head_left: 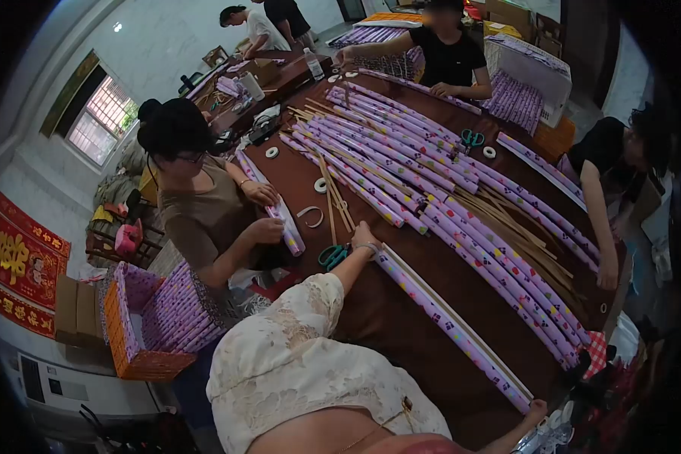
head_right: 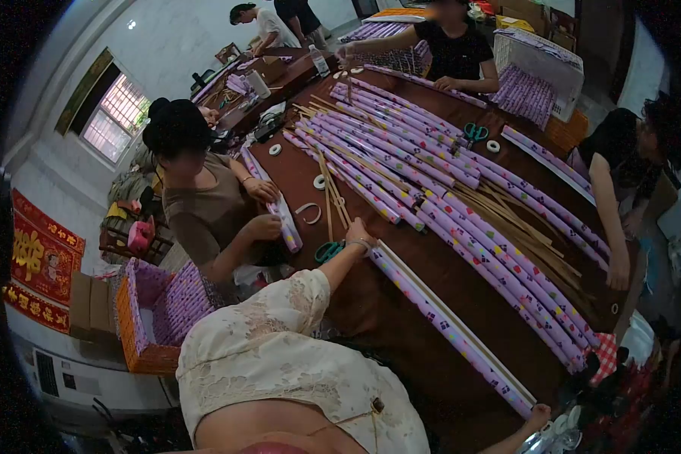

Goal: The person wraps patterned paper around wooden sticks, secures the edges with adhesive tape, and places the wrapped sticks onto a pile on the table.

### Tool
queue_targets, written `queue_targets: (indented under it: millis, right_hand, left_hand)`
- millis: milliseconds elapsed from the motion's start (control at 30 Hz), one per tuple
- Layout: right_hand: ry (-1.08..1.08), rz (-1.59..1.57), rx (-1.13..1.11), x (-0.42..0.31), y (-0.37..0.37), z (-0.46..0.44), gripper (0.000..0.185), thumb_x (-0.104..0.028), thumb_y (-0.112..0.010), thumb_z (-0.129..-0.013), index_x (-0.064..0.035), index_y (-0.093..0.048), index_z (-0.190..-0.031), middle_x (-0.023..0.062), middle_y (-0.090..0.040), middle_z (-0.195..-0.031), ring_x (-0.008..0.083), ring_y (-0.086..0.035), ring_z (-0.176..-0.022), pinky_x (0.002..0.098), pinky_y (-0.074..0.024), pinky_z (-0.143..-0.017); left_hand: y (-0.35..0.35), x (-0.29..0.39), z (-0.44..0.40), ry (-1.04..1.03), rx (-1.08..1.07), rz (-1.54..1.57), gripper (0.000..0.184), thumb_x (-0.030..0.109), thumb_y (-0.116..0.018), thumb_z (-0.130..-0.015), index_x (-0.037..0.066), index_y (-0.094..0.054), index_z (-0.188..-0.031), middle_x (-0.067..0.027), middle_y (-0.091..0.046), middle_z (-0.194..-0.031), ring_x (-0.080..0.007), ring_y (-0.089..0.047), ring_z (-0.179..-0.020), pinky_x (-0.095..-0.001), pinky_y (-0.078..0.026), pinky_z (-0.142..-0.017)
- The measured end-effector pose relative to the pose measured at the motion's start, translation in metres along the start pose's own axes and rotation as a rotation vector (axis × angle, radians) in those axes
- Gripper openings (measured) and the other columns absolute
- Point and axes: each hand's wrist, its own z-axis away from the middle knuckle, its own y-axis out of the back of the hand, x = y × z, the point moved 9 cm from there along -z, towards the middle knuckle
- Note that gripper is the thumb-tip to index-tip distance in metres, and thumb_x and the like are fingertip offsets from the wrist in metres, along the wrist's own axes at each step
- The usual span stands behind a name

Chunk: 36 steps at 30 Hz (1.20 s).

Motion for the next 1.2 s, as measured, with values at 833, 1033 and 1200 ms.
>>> queue_targets:
  millis: [833,1033,1200]
  right_hand:
    - [0.586,0.319,-0.352,-0.286,-0.059,0.121,0.047,-0.018,-0.074,-0.059,-0.0073,-0.054,-0.101,0.0108,-0.052,-0.105,0.0303,-0.046,-0.102,0.0421,-0.0331,-0.090]
    - [0.522,0.341,-0.392,-0.292,-0.063,0.119,0.043,-0.011,-0.073,-0.057,-0.0069,-0.054,-0.096,0.0099,-0.052,-0.098,0.0303,-0.047,-0.097,0.0413,-0.0355,-0.085]
    - [0.512,0.413,-0.437,-0.288,-0.071,0.115,0.043,-0.012,-0.071,-0.060,-0.0058,-0.054,-0.099,0.0134,-0.052,-0.102,0.0326,-0.047,-0.099,0.0414,-0.0368,-0.085]
  left_hand:
    - [-0.027,-0.004,-0.025,-0.037,-0.248,-0.144,0.058,0.028,-0.080,-0.053,0.003,-0.057,-0.100,-0.0168,-0.058,-0.106,-0.0312,-0.056,-0.098,-0.0366,-0.047,-0.081]
    - [-0.030,-0.005,-0.032,-0.068,-0.232,-0.179,0.030,0.026,-0.074,-0.064,0.007,-0.064,-0.086,-0.0160,-0.062,-0.094,-0.0288,-0.059,-0.091,-0.0384,-0.048,-0.078]
    - [0.011,0.070,0.055,-0.978,0.419,0.131,0.019,0.002,-0.054,-0.070,0.006,-0.053,-0.088,-0.0150,-0.055,-0.090,-0.0336,-0.054,-0.082,-0.0418,-0.046,-0.070]
